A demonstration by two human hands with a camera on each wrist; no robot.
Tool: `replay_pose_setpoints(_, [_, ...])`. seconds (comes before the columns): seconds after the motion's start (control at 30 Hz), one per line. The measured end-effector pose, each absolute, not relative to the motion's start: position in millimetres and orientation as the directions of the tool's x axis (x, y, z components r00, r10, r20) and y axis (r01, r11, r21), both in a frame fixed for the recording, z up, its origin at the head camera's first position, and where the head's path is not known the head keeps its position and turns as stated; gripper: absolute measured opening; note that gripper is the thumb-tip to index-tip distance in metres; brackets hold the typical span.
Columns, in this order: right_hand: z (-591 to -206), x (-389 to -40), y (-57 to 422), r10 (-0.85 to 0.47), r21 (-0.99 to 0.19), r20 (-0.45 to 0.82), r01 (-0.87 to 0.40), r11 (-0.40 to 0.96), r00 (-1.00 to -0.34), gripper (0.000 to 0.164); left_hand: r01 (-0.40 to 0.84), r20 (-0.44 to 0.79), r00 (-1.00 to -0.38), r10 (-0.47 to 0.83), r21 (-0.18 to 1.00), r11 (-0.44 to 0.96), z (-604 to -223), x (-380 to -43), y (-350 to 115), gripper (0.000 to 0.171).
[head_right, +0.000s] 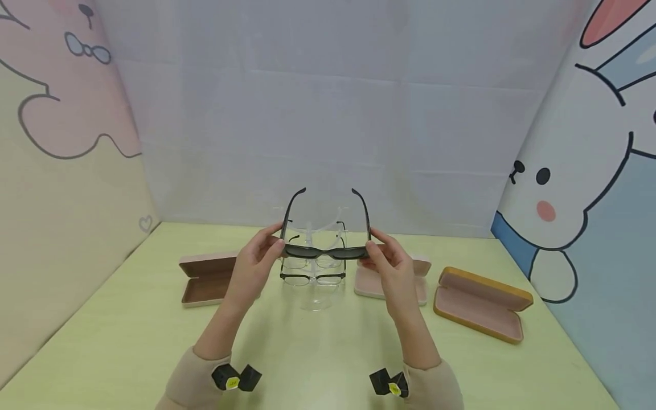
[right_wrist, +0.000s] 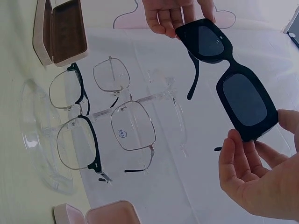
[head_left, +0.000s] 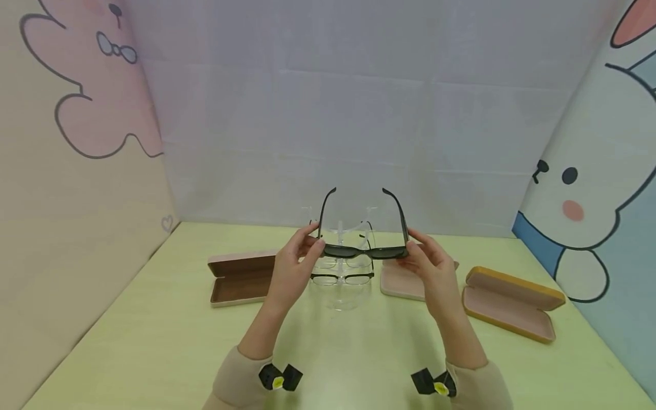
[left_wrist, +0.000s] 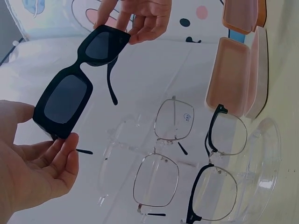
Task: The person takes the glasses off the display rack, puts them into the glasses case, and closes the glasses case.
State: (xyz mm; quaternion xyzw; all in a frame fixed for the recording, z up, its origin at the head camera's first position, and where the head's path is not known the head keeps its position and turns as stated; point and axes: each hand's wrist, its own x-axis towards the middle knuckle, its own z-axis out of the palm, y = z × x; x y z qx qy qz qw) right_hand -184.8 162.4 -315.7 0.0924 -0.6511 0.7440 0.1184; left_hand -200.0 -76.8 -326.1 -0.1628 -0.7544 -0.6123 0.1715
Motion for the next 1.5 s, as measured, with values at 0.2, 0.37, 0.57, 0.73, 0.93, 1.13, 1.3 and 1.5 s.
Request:
replay_pose_setpoints(0.2, [-315.3, -181.6, 161.2, 0.086, -0.945, 0.286, -0.296, -0.137, -0.954, 0.042, 0.457, 0.458, -0.888, 0.041, 0.87, 0.186, -323.7, -198.7, -77.7, 0.038])
replay_pose_setpoints(0.37, [-313.6, -178.1, 158.7, 0.113, -0.938, 0.303, -0.317, -0.141, -0.946, 0.039, 0.437, 0.434, -0.899, 0.055, 0.885, 0.159, -320.2, -195.4, -78.8, 0.039])
replay_pose_setpoints(0.57, [-311.9, -175.1, 156.6, 0.131, -0.929, 0.311, -0.33, -0.166, -0.941, 0.037, 0.416, 0.412, -0.91, 0.057, 0.901, 0.128, -318.6, -193.1, -78.9, 0.041])
replay_pose_setpoints(0.73, [-311.0, -172.7, 157.5, 0.132, -0.932, 0.316, -0.333, -0.145, -0.94, 0.037, 0.412, 0.408, -0.911, 0.056, 0.904, 0.114, -317.3, -190.6, -78.3, 0.039])
replay_pose_setpoints(0.93, [-308.8, -171.4, 158.5, 0.136, -0.933, 0.33, -0.345, -0.106, -0.934, 0.037, 0.416, 0.413, -0.909, 0.049, 0.904, 0.101, -313.6, -187.8, -78.2, 0.039])
replay_pose_setpoints(1.13, [-306.8, -171.1, 158.4, 0.127, -0.94, 0.324, -0.334, -0.07, -0.938, 0.039, 0.407, 0.404, -0.913, 0.054, 0.908, 0.098, -313.2, -187.2, -78.6, 0.04])
replay_pose_setpoints(1.3, [-303.8, -169.6, 160.4, 0.115, -0.947, 0.316, -0.321, -0.028, -0.942, 0.041, 0.415, 0.41, -0.91, 0.065, 0.904, 0.101, -313.9, -186.8, -77.5, 0.041])
replay_pose_setpoints(1.5, [-302.0, -168.6, 163.0, 0.085, -0.951, 0.309, -0.309, 0.016, -0.947, 0.041, 0.406, 0.4, -0.914, 0.071, 0.905, 0.128, -314.7, -188.2, -77.3, 0.042])
